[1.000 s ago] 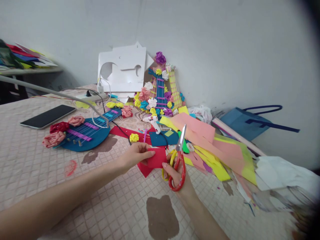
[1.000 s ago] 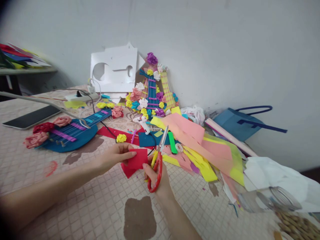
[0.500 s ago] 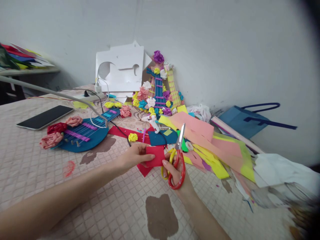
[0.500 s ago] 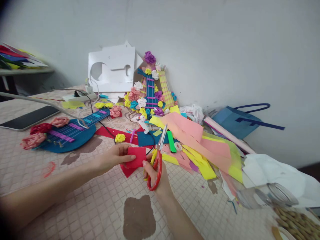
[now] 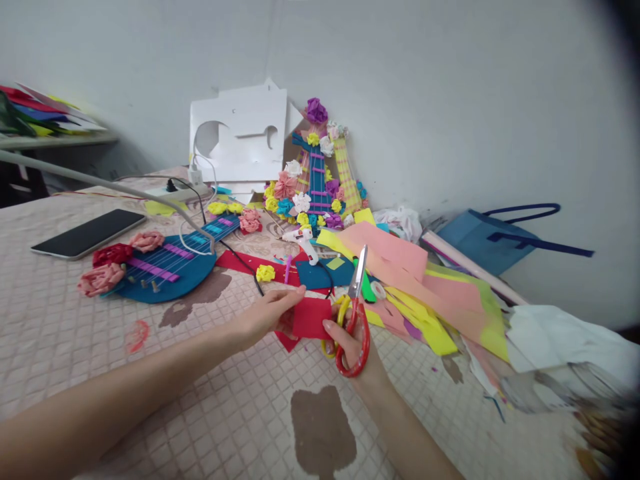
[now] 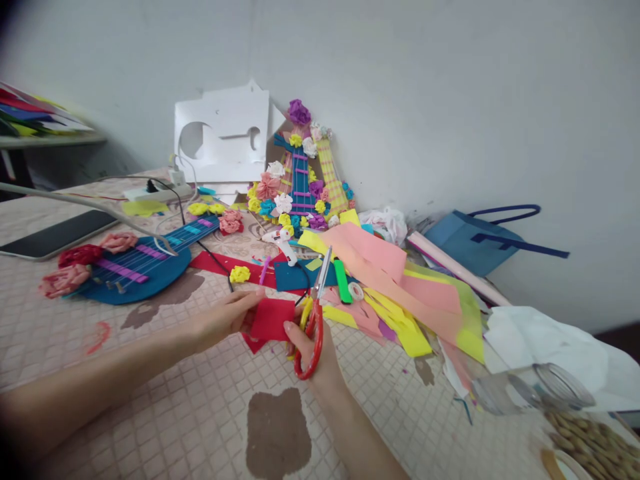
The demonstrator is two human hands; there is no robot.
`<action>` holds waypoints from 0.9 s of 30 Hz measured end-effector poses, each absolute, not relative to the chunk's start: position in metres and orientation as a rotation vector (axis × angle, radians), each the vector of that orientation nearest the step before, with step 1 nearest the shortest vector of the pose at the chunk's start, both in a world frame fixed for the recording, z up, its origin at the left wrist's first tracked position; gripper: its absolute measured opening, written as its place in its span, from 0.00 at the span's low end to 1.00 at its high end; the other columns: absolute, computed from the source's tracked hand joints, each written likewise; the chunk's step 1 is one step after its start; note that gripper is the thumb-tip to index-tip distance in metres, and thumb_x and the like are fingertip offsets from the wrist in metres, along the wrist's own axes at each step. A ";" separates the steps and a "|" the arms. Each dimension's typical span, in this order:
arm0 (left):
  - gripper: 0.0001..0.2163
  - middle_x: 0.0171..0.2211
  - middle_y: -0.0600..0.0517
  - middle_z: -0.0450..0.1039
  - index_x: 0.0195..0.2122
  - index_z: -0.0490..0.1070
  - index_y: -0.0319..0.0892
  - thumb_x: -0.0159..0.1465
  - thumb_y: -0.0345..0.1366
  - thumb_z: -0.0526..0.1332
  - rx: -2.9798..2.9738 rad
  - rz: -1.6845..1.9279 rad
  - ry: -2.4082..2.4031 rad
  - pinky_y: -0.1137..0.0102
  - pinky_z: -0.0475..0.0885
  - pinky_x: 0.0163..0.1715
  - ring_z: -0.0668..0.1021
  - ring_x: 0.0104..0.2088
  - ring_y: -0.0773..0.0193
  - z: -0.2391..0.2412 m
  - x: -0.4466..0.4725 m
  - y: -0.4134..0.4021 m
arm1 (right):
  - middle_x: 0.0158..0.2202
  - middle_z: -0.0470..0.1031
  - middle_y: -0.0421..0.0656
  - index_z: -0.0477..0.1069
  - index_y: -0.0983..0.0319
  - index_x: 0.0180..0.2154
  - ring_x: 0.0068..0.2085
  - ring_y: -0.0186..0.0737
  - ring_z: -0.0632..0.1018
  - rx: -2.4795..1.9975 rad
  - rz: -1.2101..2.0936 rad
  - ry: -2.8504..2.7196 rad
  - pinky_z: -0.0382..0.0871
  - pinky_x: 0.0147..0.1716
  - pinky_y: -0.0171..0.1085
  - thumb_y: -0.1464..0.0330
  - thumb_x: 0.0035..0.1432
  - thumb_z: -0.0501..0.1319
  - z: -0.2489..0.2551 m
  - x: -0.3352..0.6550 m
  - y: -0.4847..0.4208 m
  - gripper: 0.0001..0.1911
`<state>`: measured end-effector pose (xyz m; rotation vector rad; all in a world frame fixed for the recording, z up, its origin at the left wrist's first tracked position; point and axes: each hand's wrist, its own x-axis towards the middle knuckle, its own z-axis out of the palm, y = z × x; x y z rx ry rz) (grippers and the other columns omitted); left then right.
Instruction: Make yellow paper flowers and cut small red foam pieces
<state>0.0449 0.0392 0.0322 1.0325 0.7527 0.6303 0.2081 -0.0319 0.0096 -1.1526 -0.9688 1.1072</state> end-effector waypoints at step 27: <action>0.14 0.26 0.52 0.73 0.32 0.73 0.37 0.51 0.42 0.69 1.192 0.580 0.692 0.75 0.64 0.23 0.71 0.23 0.70 0.032 0.046 0.039 | 0.17 0.65 0.31 0.63 0.60 0.32 0.16 0.28 0.65 -1.158 1.155 -0.879 0.59 0.15 0.28 0.64 0.48 0.65 0.009 0.207 -0.029 0.13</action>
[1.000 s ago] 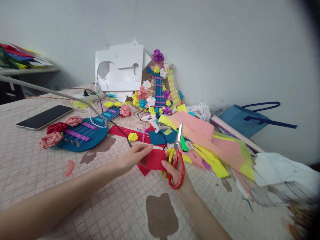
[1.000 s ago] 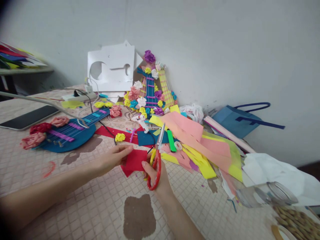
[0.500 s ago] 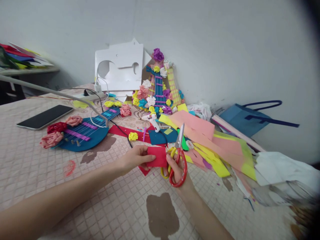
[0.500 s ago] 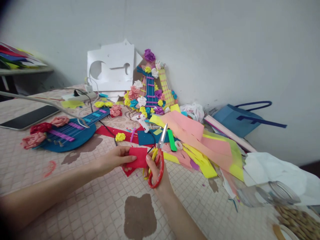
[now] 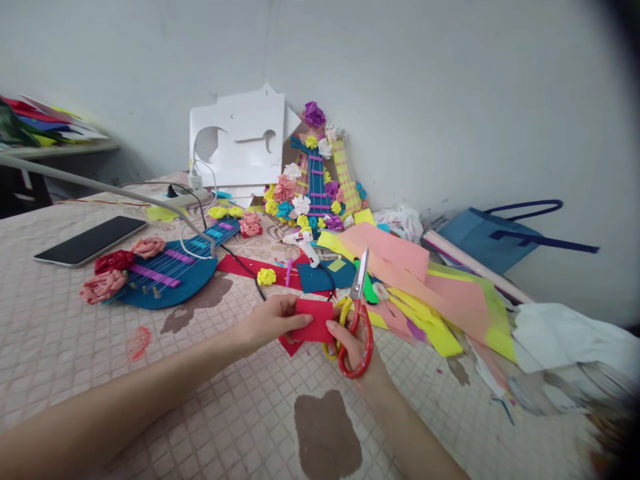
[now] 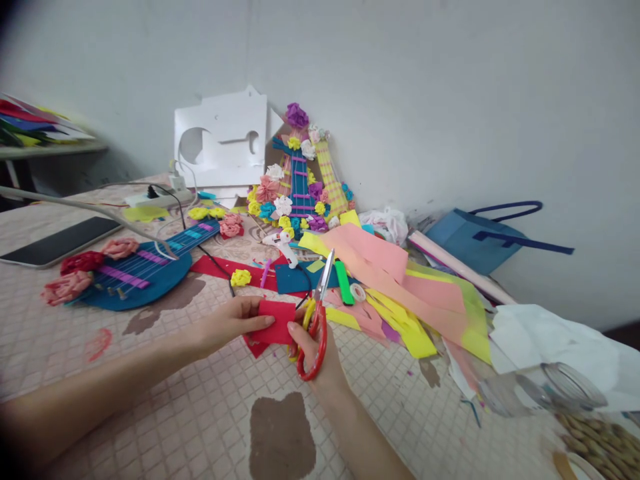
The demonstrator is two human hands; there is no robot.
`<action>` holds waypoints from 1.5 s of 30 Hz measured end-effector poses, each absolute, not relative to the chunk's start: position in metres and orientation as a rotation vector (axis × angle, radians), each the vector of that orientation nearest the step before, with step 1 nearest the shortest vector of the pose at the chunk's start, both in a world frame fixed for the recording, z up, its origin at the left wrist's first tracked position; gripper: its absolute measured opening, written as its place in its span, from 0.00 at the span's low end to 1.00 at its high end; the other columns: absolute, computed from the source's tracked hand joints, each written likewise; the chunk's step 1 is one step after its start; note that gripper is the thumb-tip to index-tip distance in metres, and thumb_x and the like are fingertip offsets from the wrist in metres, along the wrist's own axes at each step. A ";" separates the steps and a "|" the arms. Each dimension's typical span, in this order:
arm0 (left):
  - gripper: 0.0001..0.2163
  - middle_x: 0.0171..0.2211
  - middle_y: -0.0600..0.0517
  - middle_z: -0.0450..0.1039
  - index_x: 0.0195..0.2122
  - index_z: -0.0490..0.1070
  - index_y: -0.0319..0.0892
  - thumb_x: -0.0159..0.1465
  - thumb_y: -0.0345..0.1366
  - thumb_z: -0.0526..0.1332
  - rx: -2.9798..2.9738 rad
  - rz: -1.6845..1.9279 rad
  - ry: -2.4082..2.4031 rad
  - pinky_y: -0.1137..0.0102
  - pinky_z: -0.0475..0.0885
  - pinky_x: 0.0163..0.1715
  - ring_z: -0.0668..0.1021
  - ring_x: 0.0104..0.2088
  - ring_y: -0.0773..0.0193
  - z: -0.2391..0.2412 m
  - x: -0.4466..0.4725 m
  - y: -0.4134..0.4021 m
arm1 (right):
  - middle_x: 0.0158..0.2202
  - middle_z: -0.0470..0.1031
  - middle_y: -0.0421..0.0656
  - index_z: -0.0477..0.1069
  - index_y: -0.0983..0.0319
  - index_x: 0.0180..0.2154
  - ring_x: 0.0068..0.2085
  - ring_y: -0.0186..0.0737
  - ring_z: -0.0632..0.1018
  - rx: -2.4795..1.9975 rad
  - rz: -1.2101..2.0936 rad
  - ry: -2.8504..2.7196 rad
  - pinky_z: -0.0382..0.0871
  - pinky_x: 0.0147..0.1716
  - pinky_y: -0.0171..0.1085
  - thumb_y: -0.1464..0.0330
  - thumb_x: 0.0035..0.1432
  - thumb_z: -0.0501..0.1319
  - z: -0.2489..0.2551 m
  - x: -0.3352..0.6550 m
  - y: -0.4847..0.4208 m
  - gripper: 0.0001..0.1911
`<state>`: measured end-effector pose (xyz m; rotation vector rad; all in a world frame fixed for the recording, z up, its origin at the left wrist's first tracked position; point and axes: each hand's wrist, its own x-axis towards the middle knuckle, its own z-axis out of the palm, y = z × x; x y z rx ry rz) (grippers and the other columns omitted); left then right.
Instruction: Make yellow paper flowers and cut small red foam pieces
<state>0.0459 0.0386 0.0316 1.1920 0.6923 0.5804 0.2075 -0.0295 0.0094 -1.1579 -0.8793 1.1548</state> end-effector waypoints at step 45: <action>0.08 0.27 0.54 0.69 0.32 0.69 0.38 0.58 0.39 0.61 1.436 0.758 0.584 0.74 0.66 0.29 0.70 0.27 0.69 0.033 0.043 0.044 | 0.13 0.66 0.33 0.65 0.60 0.30 0.14 0.30 0.66 -1.050 1.186 -0.811 0.60 0.16 0.29 0.65 0.46 0.67 0.009 0.212 -0.024 0.12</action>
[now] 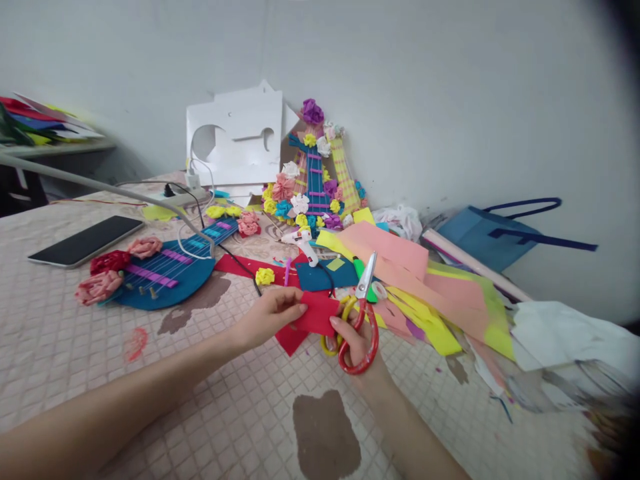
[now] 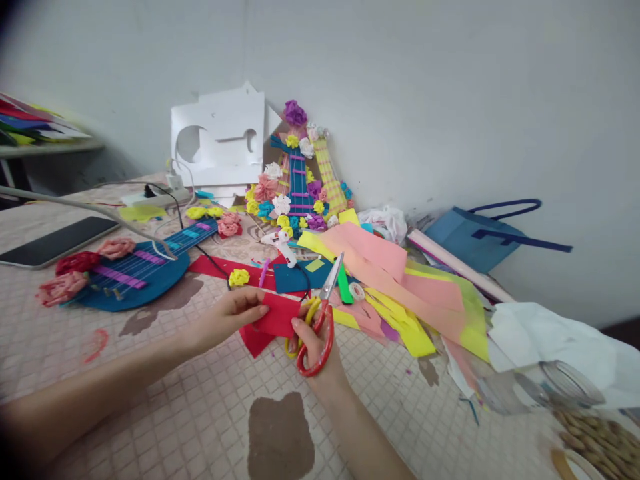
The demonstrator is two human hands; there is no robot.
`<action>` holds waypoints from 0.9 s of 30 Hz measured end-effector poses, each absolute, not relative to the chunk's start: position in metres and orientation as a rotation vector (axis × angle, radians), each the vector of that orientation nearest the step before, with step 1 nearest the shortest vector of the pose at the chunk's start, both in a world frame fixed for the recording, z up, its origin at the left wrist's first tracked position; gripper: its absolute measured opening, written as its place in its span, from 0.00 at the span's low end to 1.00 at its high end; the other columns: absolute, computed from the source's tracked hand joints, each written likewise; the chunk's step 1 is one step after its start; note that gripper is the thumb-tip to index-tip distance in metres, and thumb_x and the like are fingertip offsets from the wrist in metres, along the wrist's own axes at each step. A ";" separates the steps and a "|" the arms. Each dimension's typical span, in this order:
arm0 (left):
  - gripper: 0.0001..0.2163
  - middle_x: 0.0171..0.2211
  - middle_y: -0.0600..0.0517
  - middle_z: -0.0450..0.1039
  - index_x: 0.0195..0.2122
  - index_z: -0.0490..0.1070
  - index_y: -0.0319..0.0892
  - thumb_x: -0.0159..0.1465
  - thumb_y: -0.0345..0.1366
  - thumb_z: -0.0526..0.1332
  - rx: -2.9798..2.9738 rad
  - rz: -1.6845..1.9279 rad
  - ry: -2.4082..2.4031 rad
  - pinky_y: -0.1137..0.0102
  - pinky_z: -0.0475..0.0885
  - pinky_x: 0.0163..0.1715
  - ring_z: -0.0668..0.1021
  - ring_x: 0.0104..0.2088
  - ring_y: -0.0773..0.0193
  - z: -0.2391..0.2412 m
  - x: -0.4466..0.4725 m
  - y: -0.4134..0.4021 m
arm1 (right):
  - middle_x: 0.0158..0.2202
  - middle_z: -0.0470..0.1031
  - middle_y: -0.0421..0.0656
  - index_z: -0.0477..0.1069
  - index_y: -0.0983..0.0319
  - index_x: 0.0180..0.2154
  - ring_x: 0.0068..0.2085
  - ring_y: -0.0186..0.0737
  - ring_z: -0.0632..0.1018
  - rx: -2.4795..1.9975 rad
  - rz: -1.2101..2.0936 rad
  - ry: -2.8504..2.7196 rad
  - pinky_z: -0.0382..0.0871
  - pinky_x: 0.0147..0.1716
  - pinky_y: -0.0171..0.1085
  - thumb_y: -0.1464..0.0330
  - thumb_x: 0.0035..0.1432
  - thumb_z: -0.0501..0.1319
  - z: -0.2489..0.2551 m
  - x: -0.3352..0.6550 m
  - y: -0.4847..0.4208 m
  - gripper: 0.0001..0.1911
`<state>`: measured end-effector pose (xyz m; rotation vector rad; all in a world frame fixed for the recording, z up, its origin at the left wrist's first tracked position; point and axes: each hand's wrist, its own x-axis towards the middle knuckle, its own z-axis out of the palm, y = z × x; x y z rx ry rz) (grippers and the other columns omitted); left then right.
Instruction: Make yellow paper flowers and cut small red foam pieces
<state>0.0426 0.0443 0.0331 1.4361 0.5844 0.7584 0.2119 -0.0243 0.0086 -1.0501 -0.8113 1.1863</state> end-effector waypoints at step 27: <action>0.17 0.25 0.54 0.70 0.33 0.67 0.38 0.56 0.48 0.63 1.218 0.569 0.709 0.72 0.67 0.26 0.72 0.24 0.68 0.031 0.045 0.031 | 0.26 0.70 0.34 0.66 0.59 0.34 0.23 0.30 0.72 -1.199 1.051 -0.950 0.68 0.21 0.29 0.64 0.47 0.68 0.011 0.207 -0.032 0.14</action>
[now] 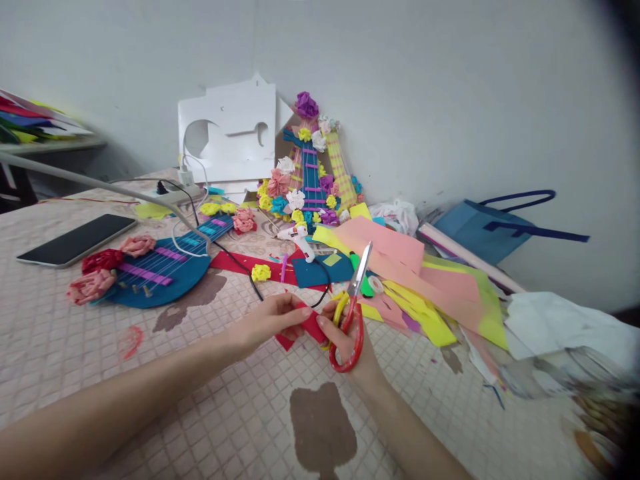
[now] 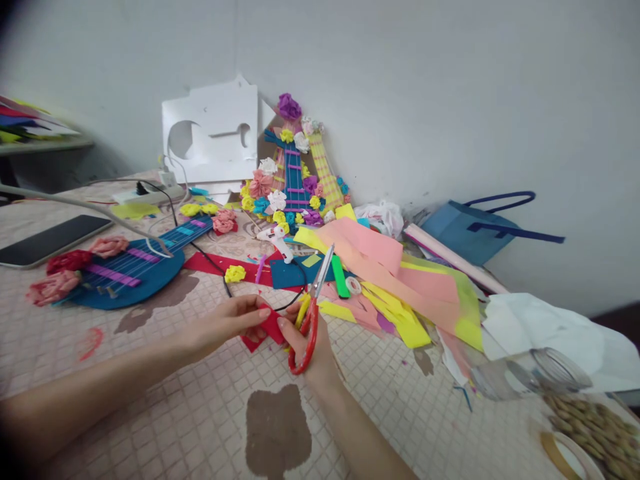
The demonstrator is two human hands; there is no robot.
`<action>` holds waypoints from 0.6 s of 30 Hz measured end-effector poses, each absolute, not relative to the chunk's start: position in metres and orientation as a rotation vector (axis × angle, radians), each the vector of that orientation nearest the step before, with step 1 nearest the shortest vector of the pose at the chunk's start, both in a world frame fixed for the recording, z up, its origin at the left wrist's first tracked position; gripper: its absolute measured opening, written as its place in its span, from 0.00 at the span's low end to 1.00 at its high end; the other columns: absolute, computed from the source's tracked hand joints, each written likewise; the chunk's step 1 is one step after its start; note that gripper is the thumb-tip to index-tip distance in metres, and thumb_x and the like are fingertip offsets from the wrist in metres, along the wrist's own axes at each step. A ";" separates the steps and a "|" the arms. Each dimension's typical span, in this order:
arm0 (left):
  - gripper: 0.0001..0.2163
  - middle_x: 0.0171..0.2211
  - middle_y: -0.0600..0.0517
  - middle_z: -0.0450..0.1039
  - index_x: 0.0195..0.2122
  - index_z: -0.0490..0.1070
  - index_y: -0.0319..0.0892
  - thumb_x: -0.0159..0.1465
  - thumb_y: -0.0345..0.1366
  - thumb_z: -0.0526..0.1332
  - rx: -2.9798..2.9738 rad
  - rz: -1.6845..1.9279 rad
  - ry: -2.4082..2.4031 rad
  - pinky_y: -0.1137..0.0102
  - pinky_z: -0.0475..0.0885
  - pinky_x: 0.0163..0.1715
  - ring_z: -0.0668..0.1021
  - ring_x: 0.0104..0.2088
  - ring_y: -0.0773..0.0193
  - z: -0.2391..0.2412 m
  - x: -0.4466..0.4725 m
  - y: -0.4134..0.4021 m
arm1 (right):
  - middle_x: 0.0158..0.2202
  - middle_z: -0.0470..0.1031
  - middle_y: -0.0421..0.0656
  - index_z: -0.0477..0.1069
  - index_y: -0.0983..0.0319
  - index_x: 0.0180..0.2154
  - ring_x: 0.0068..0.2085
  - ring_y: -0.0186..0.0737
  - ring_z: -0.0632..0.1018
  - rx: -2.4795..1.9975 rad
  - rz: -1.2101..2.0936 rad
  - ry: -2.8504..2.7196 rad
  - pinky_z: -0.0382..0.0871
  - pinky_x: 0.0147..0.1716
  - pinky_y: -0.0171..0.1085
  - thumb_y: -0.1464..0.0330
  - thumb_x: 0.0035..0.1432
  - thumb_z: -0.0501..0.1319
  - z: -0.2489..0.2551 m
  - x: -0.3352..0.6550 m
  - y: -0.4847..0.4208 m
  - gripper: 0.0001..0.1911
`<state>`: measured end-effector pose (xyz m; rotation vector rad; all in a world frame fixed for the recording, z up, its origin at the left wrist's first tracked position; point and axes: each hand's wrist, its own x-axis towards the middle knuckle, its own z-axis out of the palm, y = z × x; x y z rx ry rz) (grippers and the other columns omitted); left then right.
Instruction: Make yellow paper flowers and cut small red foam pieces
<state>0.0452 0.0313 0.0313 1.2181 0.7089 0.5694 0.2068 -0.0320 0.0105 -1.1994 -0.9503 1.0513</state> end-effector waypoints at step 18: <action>0.15 0.21 0.55 0.71 0.27 0.68 0.37 0.53 0.45 0.66 1.366 0.488 0.717 0.74 0.69 0.23 0.73 0.21 0.70 0.032 0.043 0.038 | 0.22 0.70 0.34 0.66 0.60 0.33 0.17 0.29 0.70 -1.283 1.115 -1.035 0.65 0.16 0.29 0.63 0.46 0.68 0.016 0.213 -0.033 0.14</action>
